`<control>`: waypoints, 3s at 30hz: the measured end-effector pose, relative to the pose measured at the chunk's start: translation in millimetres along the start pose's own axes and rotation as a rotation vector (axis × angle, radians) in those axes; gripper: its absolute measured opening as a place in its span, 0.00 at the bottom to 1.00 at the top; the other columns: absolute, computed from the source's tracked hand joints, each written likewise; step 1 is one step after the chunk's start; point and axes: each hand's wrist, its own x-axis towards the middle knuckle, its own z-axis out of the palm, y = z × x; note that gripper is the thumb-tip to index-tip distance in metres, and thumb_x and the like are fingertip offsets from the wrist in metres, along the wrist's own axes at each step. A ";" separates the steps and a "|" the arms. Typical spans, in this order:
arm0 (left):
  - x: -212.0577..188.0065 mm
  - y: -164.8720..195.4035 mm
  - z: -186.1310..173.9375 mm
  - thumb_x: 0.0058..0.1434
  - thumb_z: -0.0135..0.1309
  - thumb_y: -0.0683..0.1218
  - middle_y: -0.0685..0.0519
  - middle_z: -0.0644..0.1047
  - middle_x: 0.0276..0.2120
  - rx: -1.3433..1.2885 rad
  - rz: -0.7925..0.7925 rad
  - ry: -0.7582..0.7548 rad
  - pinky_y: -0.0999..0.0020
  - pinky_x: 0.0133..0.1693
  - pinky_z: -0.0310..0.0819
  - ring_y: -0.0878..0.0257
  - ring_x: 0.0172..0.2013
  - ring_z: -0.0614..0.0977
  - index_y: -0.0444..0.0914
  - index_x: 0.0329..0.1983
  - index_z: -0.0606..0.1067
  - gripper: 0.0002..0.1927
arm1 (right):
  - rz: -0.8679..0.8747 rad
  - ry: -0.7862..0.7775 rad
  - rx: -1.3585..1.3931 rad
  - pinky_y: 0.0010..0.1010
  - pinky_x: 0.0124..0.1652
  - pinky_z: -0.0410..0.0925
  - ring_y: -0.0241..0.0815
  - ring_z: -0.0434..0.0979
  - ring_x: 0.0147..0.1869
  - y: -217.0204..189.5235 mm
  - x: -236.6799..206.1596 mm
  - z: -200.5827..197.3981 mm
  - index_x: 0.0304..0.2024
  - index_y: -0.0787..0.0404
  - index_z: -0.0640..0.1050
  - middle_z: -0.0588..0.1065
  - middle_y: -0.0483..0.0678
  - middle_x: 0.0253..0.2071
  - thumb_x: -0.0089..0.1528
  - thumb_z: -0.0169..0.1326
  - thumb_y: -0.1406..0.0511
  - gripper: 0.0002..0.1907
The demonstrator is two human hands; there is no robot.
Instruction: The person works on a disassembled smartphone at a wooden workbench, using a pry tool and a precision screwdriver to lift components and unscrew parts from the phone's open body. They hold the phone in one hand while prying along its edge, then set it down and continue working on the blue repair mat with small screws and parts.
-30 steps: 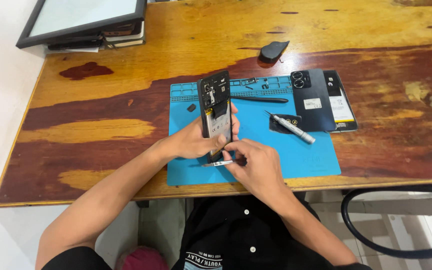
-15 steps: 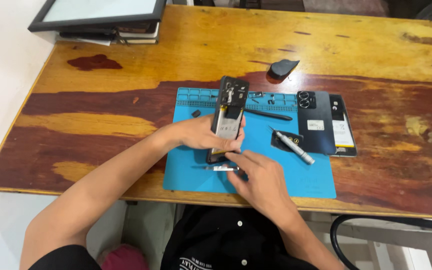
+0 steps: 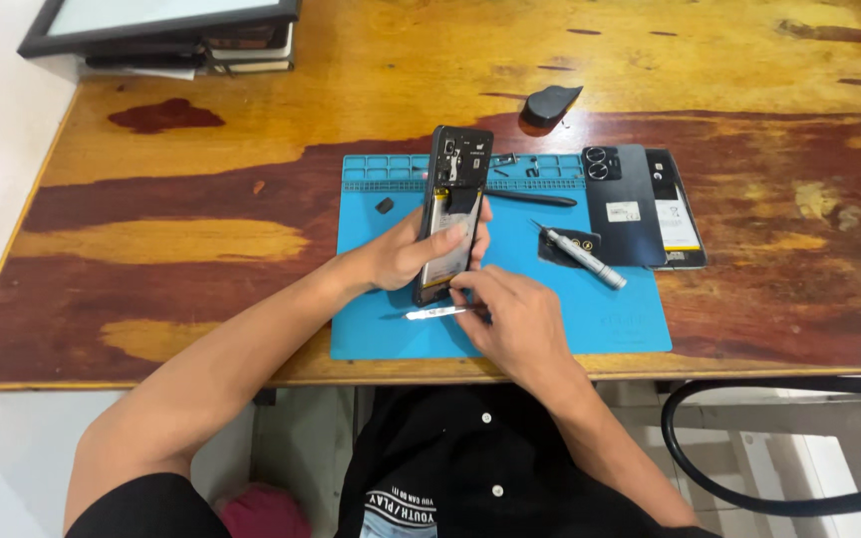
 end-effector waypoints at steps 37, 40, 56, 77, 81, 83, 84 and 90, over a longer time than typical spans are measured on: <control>3.6 23.0 9.6 0.68 0.36 0.74 0.51 0.67 0.34 -0.643 0.180 0.478 0.52 0.45 0.72 0.58 0.36 0.72 0.39 0.50 0.69 0.36 | 0.158 0.135 -0.024 0.32 0.29 0.65 0.40 0.71 0.27 -8.2 -3.0 -3.8 0.51 0.60 0.83 0.73 0.49 0.30 0.63 0.62 0.70 0.14; 4.0 21.6 10.9 0.67 0.36 0.75 0.51 0.67 0.33 -0.650 0.166 0.540 0.51 0.45 0.74 0.58 0.35 0.72 0.39 0.47 0.69 0.35 | 0.167 0.146 -0.044 0.33 0.27 0.64 0.40 0.69 0.26 -8.1 -2.3 -2.9 0.50 0.60 0.84 0.72 0.49 0.28 0.62 0.63 0.70 0.14; 6.4 14.6 8.0 0.63 0.35 0.78 0.52 0.69 0.30 -0.628 0.045 0.699 0.51 0.41 0.76 0.59 0.32 0.74 0.41 0.44 0.67 0.37 | 0.220 0.201 0.026 0.28 0.27 0.64 0.36 0.70 0.26 -9.9 -3.8 -5.5 0.48 0.63 0.83 0.74 0.48 0.30 0.63 0.62 0.71 0.10; 0.6 2.1 24.3 0.72 0.38 0.67 0.53 0.68 0.38 -0.649 0.037 0.278 0.60 0.46 0.71 0.63 0.38 0.72 0.39 0.56 0.68 0.29 | 0.022 0.009 0.094 0.35 0.33 0.69 0.47 0.77 0.33 -10.9 -4.1 -7.9 0.39 0.64 0.79 0.76 0.49 0.31 0.58 0.63 0.70 0.09; -6.3 15.7 9.2 0.72 0.43 0.62 0.56 0.65 0.37 -0.627 0.128 0.287 0.65 0.44 0.66 0.65 0.37 0.68 0.39 0.57 0.68 0.24 | -0.019 0.132 0.023 0.36 0.33 0.66 0.48 0.71 0.33 -12.6 -4.4 -8.6 0.46 0.64 0.79 0.73 0.50 0.33 0.62 0.61 0.70 0.10; -8.8 21.4 3.9 0.73 0.44 0.60 0.56 0.64 0.37 -0.574 0.137 0.289 0.66 0.43 0.65 0.66 0.37 0.67 0.39 0.57 0.67 0.22 | 0.032 0.147 0.026 0.35 0.31 0.65 0.46 0.70 0.30 -13.0 -4.0 -6.1 0.48 0.64 0.80 0.72 0.50 0.33 0.65 0.59 0.71 0.09; -9.0 23.2 2.5 0.73 0.44 0.60 0.56 0.64 0.36 -0.541 0.134 0.300 0.67 0.42 0.65 0.66 0.36 0.67 0.40 0.57 0.67 0.22 | 0.096 0.136 0.036 0.34 0.29 0.65 0.44 0.70 0.28 -12.8 -3.9 -5.2 0.47 0.64 0.80 0.72 0.49 0.32 0.65 0.60 0.71 0.08; -8.0 22.7 5.7 0.73 0.44 0.60 0.57 0.64 0.36 -0.465 0.085 0.321 0.68 0.40 0.65 0.67 0.35 0.67 0.40 0.57 0.68 0.22 | 0.162 0.098 0.005 0.31 0.25 0.65 0.40 0.71 0.23 -11.2 -5.4 -3.5 0.46 0.61 0.83 0.75 0.48 0.30 0.63 0.61 0.70 0.09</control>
